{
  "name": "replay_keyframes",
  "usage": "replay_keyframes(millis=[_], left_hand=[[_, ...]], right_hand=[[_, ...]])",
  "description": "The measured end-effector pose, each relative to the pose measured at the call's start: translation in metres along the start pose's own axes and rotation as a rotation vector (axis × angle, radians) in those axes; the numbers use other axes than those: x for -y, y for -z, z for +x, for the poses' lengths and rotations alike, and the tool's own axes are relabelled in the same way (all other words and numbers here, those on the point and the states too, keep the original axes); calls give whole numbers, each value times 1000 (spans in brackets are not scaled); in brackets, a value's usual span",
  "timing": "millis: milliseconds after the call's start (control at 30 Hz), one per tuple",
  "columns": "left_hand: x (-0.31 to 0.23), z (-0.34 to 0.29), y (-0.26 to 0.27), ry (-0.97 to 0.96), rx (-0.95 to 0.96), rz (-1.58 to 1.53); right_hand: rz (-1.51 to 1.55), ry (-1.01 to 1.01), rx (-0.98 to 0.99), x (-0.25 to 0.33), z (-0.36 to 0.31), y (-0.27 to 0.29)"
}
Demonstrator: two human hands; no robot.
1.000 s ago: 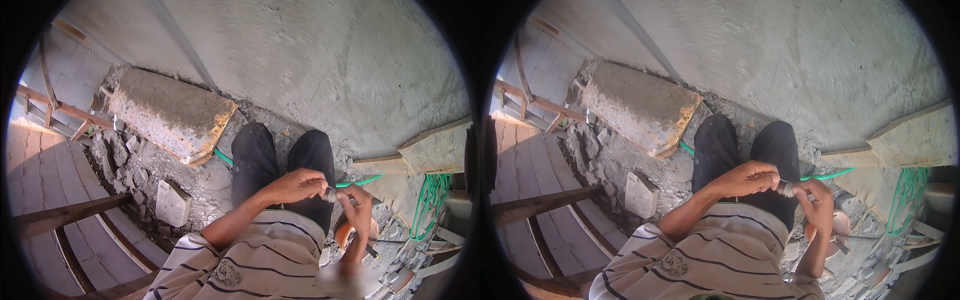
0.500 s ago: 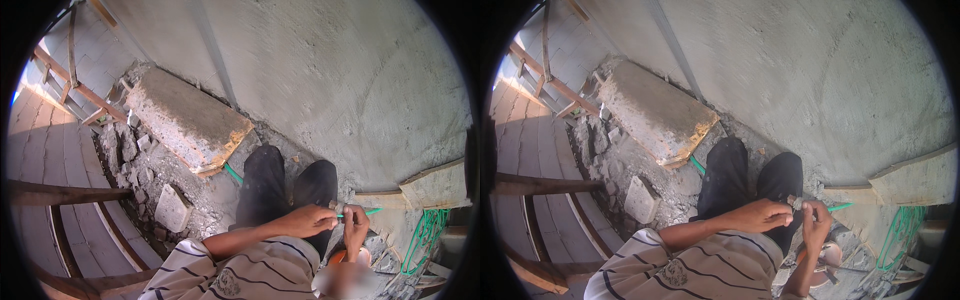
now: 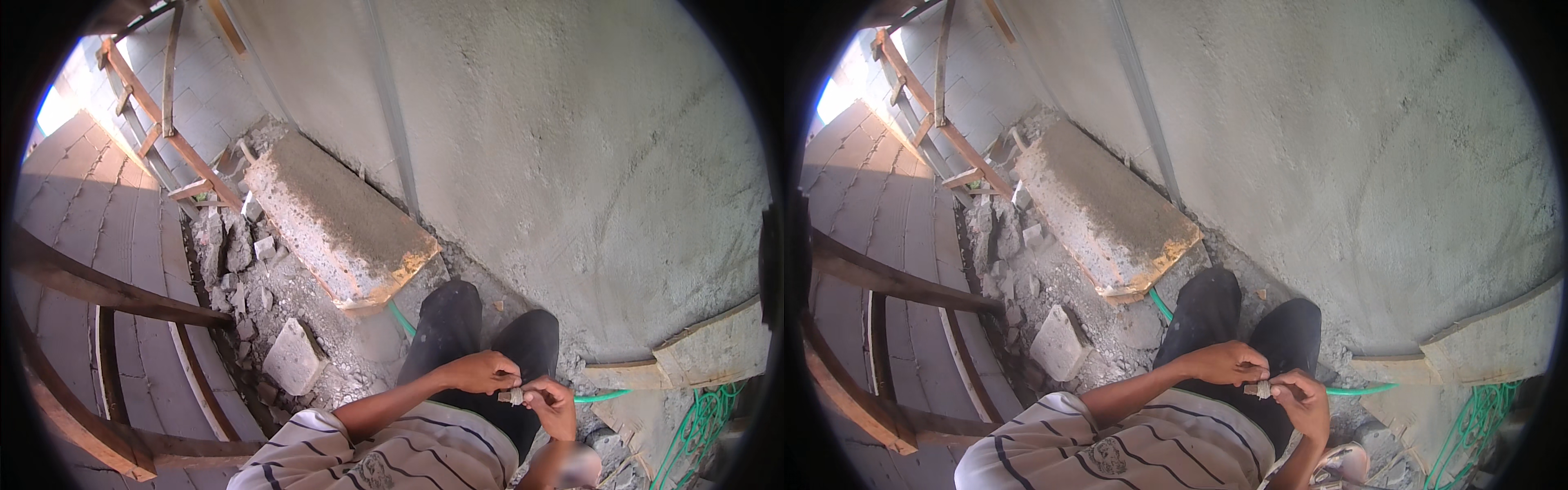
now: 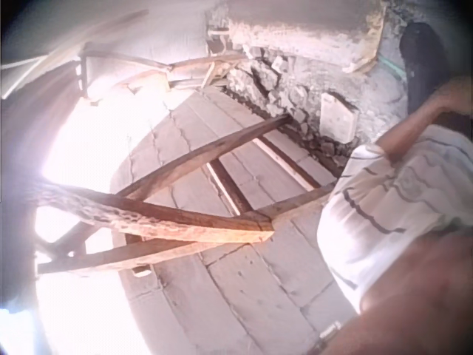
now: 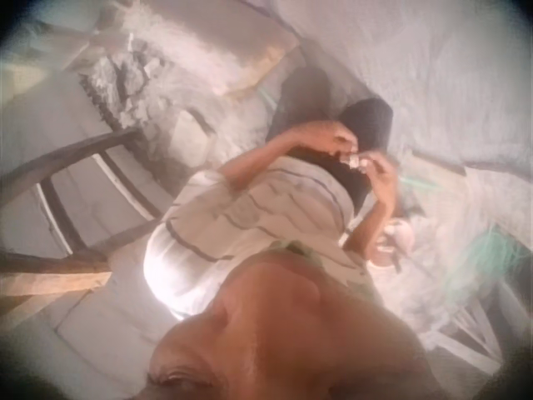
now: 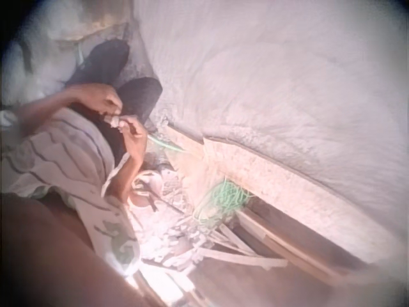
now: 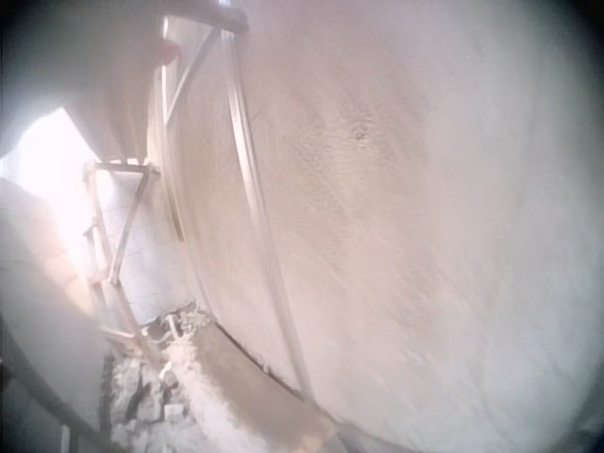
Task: The person sits on a construction site floor and ties a white string around a small piece of plaster. They repeatedly wrap the string, adjust the knot, and pull it tight. The person then picks up a larger piece of plaster and places it on the floor.
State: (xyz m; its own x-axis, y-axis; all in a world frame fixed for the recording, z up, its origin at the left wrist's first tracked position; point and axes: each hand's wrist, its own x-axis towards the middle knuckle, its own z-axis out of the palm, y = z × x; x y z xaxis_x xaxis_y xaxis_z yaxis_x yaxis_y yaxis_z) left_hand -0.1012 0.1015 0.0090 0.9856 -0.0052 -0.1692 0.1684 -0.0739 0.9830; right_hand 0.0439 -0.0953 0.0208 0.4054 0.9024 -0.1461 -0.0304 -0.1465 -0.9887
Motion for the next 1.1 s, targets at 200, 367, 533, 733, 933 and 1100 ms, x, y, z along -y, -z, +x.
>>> replay_keyframes(millis=[200, 367, 533, 733, 933, 1100], left_hand=[[25, -1, 5, 105, -184, -39], [26, -2, 16, 173, -163, 2], [38, 5, 5, -231, -487, 466], [6, -6, 3, -202, -414, 205], [-11, -1, -14, -167, -400, 376], [-61, -13, -20, 0, -250, 112]], right_hand=[[-189, 22, -114, -13, 25, -21], [-28, 147, -129, 5, 38, -35], [152, 90, -205, 3, 34, -45], [167, 115, -255, 4, 33, -47], [320, -34, -269, -7, 27, -41], [389, -1, -218, -15, 19, -36]])
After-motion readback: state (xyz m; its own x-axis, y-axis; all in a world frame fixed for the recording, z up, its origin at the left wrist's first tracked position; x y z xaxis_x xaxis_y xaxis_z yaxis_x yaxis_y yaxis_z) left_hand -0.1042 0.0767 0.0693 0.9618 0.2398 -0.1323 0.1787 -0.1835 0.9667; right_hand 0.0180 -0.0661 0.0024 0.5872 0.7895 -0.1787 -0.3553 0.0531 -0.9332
